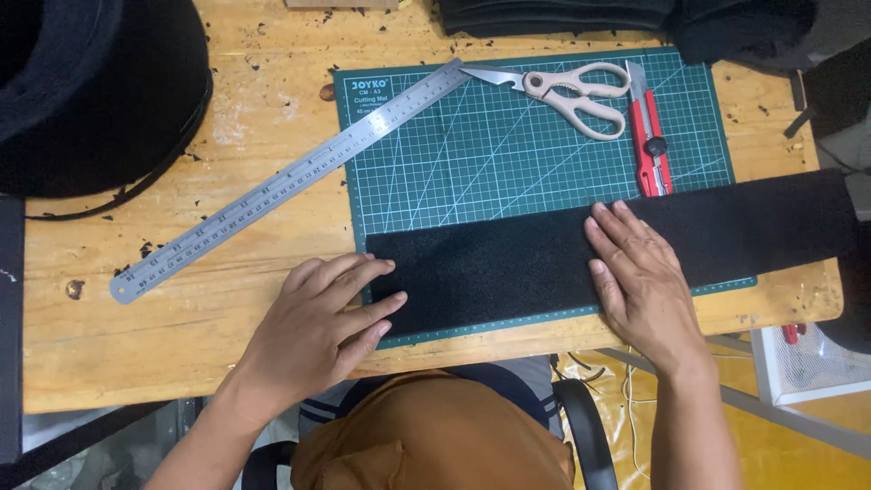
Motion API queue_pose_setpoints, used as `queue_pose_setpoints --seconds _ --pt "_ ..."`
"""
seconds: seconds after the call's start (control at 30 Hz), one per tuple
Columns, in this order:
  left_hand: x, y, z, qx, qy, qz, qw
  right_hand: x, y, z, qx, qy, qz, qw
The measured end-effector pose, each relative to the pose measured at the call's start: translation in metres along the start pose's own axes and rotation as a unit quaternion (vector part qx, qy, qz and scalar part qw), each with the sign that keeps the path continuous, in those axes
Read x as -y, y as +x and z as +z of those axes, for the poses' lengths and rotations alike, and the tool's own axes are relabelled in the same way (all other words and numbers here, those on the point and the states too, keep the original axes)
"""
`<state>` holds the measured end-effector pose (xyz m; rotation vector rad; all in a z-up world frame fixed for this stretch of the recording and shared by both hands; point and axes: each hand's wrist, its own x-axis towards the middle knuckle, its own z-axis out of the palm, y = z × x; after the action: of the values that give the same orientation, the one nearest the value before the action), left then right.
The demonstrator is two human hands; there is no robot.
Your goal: The person unrolls a black fabric roll on a green cutting mat, aligns a metal ruler along the material, and uses a red utility knife to cut a straight strip. The person handles the fabric and ruler to ensure a precise cut.
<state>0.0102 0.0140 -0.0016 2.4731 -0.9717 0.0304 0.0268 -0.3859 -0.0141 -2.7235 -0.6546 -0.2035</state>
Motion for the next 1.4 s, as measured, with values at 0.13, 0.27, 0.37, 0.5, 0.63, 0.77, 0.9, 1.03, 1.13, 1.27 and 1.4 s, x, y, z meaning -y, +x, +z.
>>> queue_pose_setpoints --seconds 0.13,0.27,0.37,0.5,0.63,0.77,0.9,1.03,1.13,1.27,1.4 --pt "0.0 0.0 0.0 -0.006 -0.001 0.001 1.0 0.002 0.0 -0.002 0.001 0.002 0.003 1.0" --pt "0.0 0.0 0.0 -0.01 0.004 0.007 1.0 0.004 0.001 -0.003 0.003 0.003 0.008 1.0" --pt "-0.001 0.0 0.0 -0.01 0.01 0.008 1.0 0.004 0.001 -0.002 -0.003 0.002 0.002 1.0" --pt "-0.002 0.001 -0.002 -0.017 0.023 0.015 0.999 0.005 0.002 -0.002 -0.018 -0.004 -0.017 1.0" --pt "-0.003 0.002 -0.005 -0.01 0.016 0.007 1.0 0.006 0.003 -0.003 -0.01 -0.003 -0.016 1.0" --pt "-0.004 0.002 -0.008 -0.029 0.009 0.026 0.999 0.007 0.002 -0.003 -0.005 -0.012 -0.01 1.0" --pt "-0.004 0.0 -0.009 -0.039 -0.004 0.032 0.999 0.002 0.0 0.001 -0.001 -0.027 -0.008 1.0" --pt "-0.003 -0.001 -0.009 -0.035 -0.011 0.027 0.999 0.003 -0.001 0.001 0.012 -0.022 0.006 1.0" --pt "-0.002 -0.001 -0.009 -0.046 -0.026 0.027 0.998 0.001 -0.002 0.002 0.006 -0.021 0.001 1.0" --pt "-0.001 -0.003 -0.009 -0.042 -0.044 0.026 0.998 -0.001 -0.003 0.004 -0.01 -0.027 -0.02 0.999" --pt "-0.001 -0.004 -0.007 -0.04 -0.054 0.014 0.998 -0.001 -0.004 0.004 -0.004 -0.025 -0.005 1.0"
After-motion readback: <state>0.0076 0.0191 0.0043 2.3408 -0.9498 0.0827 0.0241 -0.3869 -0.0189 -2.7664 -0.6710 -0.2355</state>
